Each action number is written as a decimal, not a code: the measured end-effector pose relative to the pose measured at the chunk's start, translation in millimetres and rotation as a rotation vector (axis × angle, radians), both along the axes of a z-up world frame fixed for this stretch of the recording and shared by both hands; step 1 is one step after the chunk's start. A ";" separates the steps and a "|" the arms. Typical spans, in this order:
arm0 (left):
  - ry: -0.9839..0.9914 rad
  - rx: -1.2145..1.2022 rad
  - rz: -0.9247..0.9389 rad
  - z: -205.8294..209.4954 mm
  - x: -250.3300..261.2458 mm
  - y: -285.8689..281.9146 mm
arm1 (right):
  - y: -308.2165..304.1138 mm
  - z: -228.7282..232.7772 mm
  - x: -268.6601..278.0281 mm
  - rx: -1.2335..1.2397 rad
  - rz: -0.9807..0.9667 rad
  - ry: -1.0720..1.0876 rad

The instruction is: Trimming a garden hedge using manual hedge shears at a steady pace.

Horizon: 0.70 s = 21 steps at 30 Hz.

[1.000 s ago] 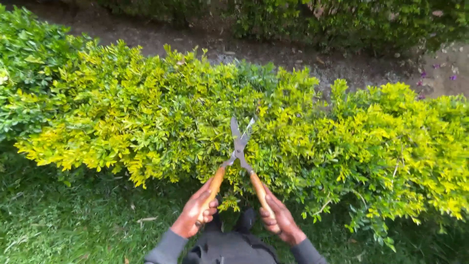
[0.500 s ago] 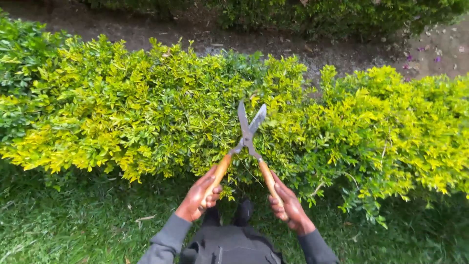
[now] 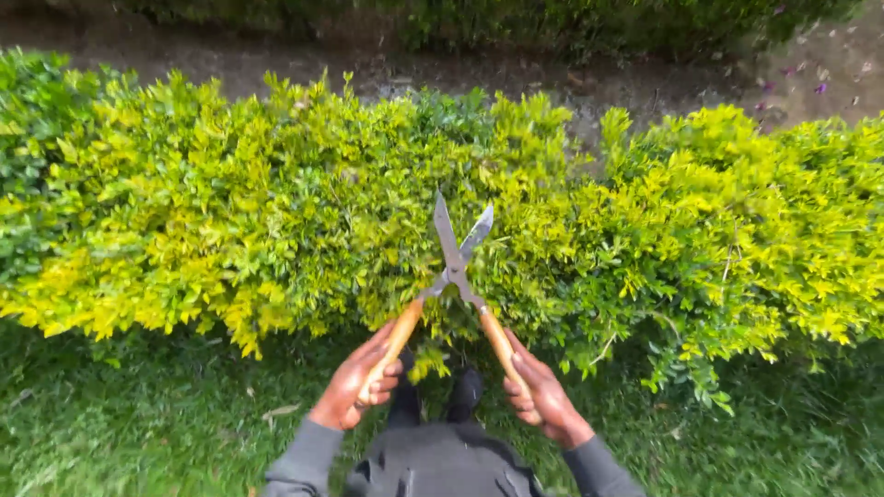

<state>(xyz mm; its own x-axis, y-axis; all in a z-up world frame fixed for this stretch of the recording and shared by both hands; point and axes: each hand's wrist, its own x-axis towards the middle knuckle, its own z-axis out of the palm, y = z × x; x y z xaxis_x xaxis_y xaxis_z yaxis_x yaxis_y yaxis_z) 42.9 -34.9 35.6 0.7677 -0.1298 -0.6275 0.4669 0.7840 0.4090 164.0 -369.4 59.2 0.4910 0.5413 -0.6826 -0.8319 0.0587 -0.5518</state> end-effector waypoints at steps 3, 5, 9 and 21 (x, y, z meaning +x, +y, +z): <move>0.034 0.051 -0.077 18.7 -8.9 -3.4 | -16.0 26.7 -8.4 -0.127 0.059 -0.060; 0.026 0.028 -0.096 22.9 -14.7 -6.0 | -25.0 41.6 -15.5 -0.197 0.065 -0.074; 0.016 -0.011 -0.183 26.5 -25.5 -6.8 | -52.6 55.1 -32.7 -0.243 0.014 -0.048; 0.170 -0.265 0.007 -9.8 16.4 -128.3 | -14.2 -67.1 -63.2 0.005 -0.285 0.222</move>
<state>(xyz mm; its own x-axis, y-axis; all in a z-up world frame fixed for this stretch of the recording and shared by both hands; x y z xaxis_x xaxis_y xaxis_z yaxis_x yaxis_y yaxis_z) 59.4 -163.2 25.8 0.6561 -0.3008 -0.6922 0.5050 0.8565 0.1065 100.8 -383.7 -7.9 0.4627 0.4079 -0.7871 -0.8813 0.3075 -0.3588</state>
